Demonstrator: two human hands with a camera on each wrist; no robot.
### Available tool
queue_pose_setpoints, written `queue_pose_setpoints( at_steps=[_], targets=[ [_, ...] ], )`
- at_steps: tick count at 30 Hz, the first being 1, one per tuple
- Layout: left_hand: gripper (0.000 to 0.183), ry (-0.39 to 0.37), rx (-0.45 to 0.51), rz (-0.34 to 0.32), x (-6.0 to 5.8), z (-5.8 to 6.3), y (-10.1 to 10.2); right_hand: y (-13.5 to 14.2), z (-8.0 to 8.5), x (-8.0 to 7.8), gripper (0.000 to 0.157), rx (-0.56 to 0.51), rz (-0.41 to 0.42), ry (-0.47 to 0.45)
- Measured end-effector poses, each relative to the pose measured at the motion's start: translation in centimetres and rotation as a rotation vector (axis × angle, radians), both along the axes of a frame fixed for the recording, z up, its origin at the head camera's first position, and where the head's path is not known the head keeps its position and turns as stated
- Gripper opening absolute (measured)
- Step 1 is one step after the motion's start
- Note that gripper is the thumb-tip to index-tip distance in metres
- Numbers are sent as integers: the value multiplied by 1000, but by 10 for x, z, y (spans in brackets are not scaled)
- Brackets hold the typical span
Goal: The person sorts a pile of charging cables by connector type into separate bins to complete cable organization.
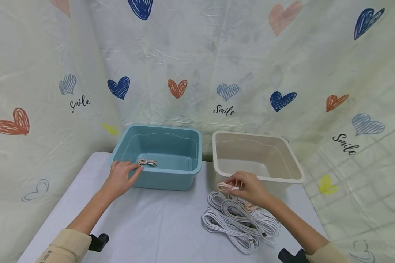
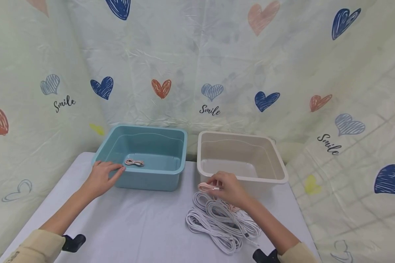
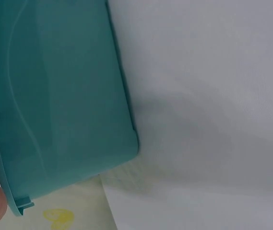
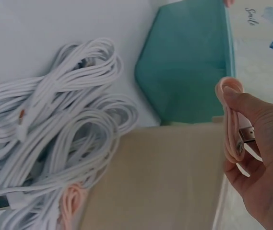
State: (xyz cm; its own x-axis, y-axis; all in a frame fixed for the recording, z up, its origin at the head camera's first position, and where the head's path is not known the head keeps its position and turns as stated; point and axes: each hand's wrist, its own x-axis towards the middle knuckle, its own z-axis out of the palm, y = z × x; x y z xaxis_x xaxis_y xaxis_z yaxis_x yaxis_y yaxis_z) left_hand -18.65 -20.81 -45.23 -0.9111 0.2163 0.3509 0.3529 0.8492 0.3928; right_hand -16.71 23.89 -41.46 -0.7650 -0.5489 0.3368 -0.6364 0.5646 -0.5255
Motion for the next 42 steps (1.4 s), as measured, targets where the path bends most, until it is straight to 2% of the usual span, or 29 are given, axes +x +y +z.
queue_pose_setpoints(
  at_steps=[3, 10, 19, 22, 25, 29, 32, 38, 42],
  targets=[
    [27, -4, -1, 1, 0, 0, 0, -3, 9, -5, 22, 13, -9, 7],
    [28, -14, -3, 8, 0, 1, -1, -14, 33, -19, 21, 49, -58, -39],
    [29, -13, -5, 3, 1, -1, -1, -34, 55, -44, 22, 63, -93, -10],
    [29, -6, -24, 0, 1, -2, -1, -42, 59, -52, 21, 72, -105, -4],
    [30, 5, -83, 4, 2, -1, -2, -50, 62, -58, 21, 78, -119, -23],
    [31, 46, -196, 19, 4, 0, -3, -60, 65, -67, 20, 73, -133, -62],
    [31, 99, -247, 29, 6, 2, -5, -66, 67, -76, 19, 70, -138, -74],
    [26, 222, -224, 35, 9, 0, -9, -81, 75, -94, 21, 88, -156, -80],
    [23, 266, -196, 45, 10, -2, -8, -93, 79, -103, 26, 110, -181, -109]
  ],
)
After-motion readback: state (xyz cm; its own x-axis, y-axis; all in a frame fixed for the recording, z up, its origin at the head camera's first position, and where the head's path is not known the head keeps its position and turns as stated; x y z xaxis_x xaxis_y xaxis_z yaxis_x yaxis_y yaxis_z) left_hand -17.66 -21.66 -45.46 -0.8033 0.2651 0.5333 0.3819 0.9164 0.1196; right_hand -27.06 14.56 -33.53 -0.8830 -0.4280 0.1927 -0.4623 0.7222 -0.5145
